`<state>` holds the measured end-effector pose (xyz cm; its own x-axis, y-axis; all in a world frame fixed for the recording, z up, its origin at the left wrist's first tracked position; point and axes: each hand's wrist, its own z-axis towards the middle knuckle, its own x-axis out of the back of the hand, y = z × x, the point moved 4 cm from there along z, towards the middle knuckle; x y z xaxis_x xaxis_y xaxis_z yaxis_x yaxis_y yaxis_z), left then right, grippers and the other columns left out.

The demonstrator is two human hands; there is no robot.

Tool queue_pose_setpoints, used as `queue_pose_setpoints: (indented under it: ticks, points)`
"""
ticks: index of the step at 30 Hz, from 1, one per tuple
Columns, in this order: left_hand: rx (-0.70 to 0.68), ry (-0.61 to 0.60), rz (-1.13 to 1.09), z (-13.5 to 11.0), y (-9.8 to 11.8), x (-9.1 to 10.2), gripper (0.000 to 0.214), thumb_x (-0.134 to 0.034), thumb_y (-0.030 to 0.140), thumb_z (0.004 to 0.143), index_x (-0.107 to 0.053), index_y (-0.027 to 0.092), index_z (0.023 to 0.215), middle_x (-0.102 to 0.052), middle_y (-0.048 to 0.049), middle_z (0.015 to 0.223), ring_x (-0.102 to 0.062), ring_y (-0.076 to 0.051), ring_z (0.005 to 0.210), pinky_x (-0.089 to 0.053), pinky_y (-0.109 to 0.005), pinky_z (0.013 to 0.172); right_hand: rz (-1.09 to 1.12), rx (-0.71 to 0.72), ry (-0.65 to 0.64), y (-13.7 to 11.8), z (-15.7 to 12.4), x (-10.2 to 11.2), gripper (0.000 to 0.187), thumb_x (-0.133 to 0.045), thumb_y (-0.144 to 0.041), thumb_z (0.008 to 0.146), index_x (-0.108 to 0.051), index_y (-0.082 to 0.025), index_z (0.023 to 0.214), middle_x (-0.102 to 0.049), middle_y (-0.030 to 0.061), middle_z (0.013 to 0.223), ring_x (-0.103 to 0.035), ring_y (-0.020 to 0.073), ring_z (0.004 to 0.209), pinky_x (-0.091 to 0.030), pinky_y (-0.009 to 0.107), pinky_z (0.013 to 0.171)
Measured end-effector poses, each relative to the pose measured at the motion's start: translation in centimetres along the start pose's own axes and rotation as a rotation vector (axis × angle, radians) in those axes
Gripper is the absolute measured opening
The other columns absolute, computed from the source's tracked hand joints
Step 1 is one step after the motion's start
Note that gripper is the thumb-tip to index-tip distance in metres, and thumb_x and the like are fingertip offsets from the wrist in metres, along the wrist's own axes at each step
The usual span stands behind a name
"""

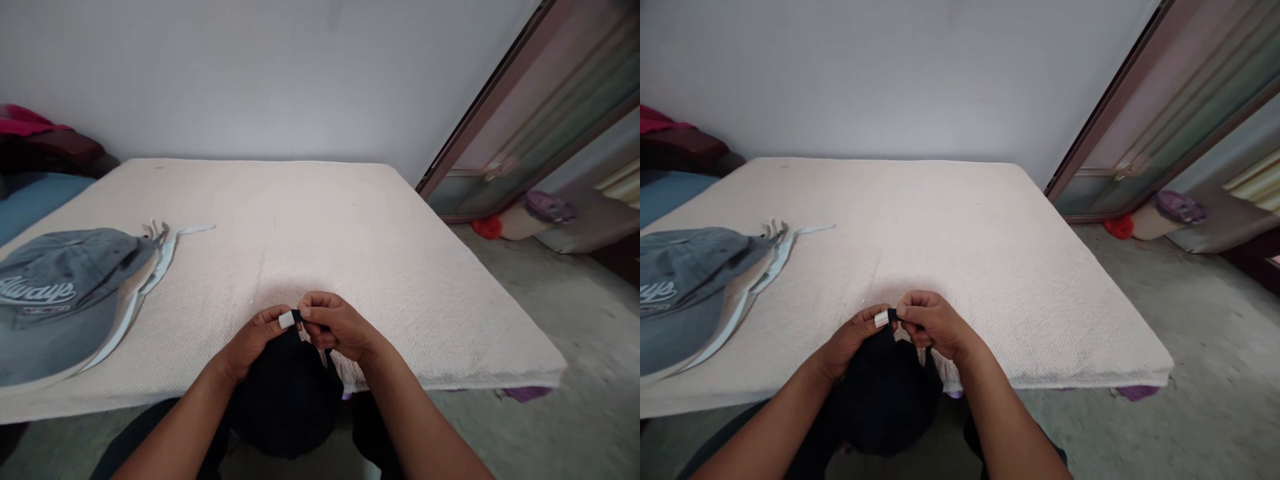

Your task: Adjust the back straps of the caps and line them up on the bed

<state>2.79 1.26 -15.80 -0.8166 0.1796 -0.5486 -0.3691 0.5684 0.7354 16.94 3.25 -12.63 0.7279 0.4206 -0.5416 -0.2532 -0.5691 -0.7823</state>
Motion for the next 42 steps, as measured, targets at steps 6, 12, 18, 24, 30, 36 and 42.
queue_pose_setpoints:
  ticks: [6, 12, 18, 24, 30, 36, 42]
  points:
    - [-0.006, -0.02, 0.001, 0.1, -0.1, 0.0, 0.013, -0.068, 0.027, 0.078, -0.066, 0.016, 0.085, -0.059, 0.001, 0.068, -0.05, -0.006, 0.053, -0.037, -0.016, 0.052, -0.003, -0.023, -0.019, 0.0, -0.2, 0.0, 0.02, -0.067, -0.03, 0.076, -0.053, -0.017, 0.072, -0.044, -0.0088, 0.047, -0.021, 0.0013, 0.036, -0.01, 0.017, 0.035]
    - [0.022, -0.046, 0.037, 0.1, -0.3, -0.2, 0.013, -0.066, 0.028, 0.08, -0.065, 0.015, 0.081, -0.055, 0.0015, 0.063, -0.045, -0.005, 0.05, -0.032, -0.016, 0.048, -0.032, -0.034, -0.055, 0.0, -0.2, 0.2, 0.017, -0.066, -0.028, 0.077, -0.054, -0.017, 0.072, -0.046, -0.0086, 0.046, -0.022, 0.0014, 0.034, -0.01, 0.018, 0.034]
    - [0.016, -0.046, 0.085, 0.1, 0.0, -0.5, 0.014, -0.065, 0.029, 0.08, -0.064, 0.015, 0.079, -0.054, 0.002, 0.061, -0.042, -0.005, 0.049, -0.03, -0.017, 0.047, -0.054, -0.04, -0.054, 0.2, -0.3, 0.3, 0.018, -0.065, -0.029, 0.079, -0.054, -0.016, 0.073, -0.043, -0.0091, 0.045, -0.023, 0.0018, 0.034, -0.01, 0.019, 0.035]
    - [0.003, -0.045, 0.102, 0.1, 0.4, -0.8, 0.016, -0.063, 0.027, 0.081, -0.068, 0.014, 0.088, -0.061, -0.0015, 0.067, -0.053, -0.009, 0.057, -0.038, -0.02, 0.055, -0.062, 0.006, -0.071, -0.1, -0.3, 0.1, 0.021, -0.066, -0.033, 0.079, -0.054, -0.018, 0.087, -0.044, -0.0093, 0.049, -0.025, 0.0029, 0.038, -0.013, 0.018, 0.036]
    - [-0.002, -0.047, 0.074, -0.1, 0.8, -0.9, 0.025, -0.067, 0.022, 0.077, -0.069, 0.015, 0.102, -0.07, -0.0058, 0.076, -0.062, -0.014, 0.067, -0.044, -0.023, 0.064, -0.152, 0.038, -0.07, -0.3, -0.4, 0.1, 0.023, -0.058, -0.035, 0.085, -0.053, -0.019, 0.1, -0.044, -0.0086, 0.051, -0.027, 0.0043, 0.041, -0.013, 0.019, 0.038]
    - [0.016, -0.066, 0.115, -0.3, 0.5, -0.8, 0.028, -0.065, 0.028, 0.078, -0.071, 0.011, 0.101, -0.071, -0.0096, 0.081, -0.063, -0.018, 0.072, -0.045, -0.027, 0.071, -0.264, 0.042, -0.13, -0.9, -0.6, 0.0, 0.024, -0.053, -0.034, 0.088, -0.055, -0.017, 0.105, -0.045, -0.007, 0.053, -0.03, 0.005, 0.044, -0.017, 0.018, 0.04]
    - [0.052, -0.069, 0.102, -0.6, 0.6, -1.0, 0.029, -0.063, 0.027, 0.08, -0.071, 0.01, 0.102, -0.071, -0.0099, 0.079, -0.061, -0.015, 0.067, -0.043, -0.023, 0.064, -0.243, 0.031, -0.197, -0.9, -0.5, -0.1, 0.025, -0.055, -0.033, 0.087, -0.056, -0.017, 0.105, -0.044, -0.0078, 0.052, -0.029, 0.005, 0.043, -0.018, 0.018, 0.039]
